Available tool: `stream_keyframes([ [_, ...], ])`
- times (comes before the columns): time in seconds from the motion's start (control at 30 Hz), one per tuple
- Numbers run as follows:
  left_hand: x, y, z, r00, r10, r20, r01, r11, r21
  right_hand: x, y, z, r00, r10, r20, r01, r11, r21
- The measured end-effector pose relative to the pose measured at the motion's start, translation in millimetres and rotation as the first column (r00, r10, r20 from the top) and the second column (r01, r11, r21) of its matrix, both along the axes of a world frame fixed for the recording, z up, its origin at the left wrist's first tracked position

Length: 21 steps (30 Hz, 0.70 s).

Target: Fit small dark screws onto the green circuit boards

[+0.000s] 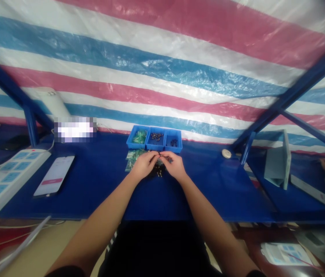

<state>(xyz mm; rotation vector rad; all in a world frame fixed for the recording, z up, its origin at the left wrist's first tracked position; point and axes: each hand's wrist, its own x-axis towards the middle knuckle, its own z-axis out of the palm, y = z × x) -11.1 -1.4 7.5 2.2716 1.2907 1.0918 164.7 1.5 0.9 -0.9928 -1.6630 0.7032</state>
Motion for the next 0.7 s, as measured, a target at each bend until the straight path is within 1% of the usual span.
stream_keyframes([
  [0.13, -1.1, 0.0, 0.8, 1.0, -0.004, -0.017, 0.003, 1.0, -0.027, 0.2, 1.1, -2.5, 1.0, 0.006, -0.004, -0.006, 1.0, -0.003],
  [0.23, -1.9, 0.4, 0.3, 0.999, 0.016, -0.035, -0.017, 0.999, -0.035, 0.1, 2.3, -4.9, 1.0, 0.009, -0.005, -0.009, 1.0, -0.005],
  [0.4, -1.5, -0.9, 0.2, 0.999, 0.036, -0.022, -0.037, 0.998, -0.041, 0.0, 1.3, -2.4, 1.0, -0.004, 0.007, 0.004, 1.0, -0.017],
  [0.53, -0.4, -2.1, 0.3, 1.0, 0.023, -0.001, -0.023, 0.999, -0.04, 0.4, 0.2, -0.3, 1.0, -0.005, 0.007, 0.005, 0.999, -0.036],
  [0.7, -1.4, -1.4, -0.3, 1.0, 0.002, -0.001, -0.002, 0.999, -0.046, -1.8, 1.1, -3.6, 0.999, 0.021, -0.031, -0.021, 0.999, -0.024],
])
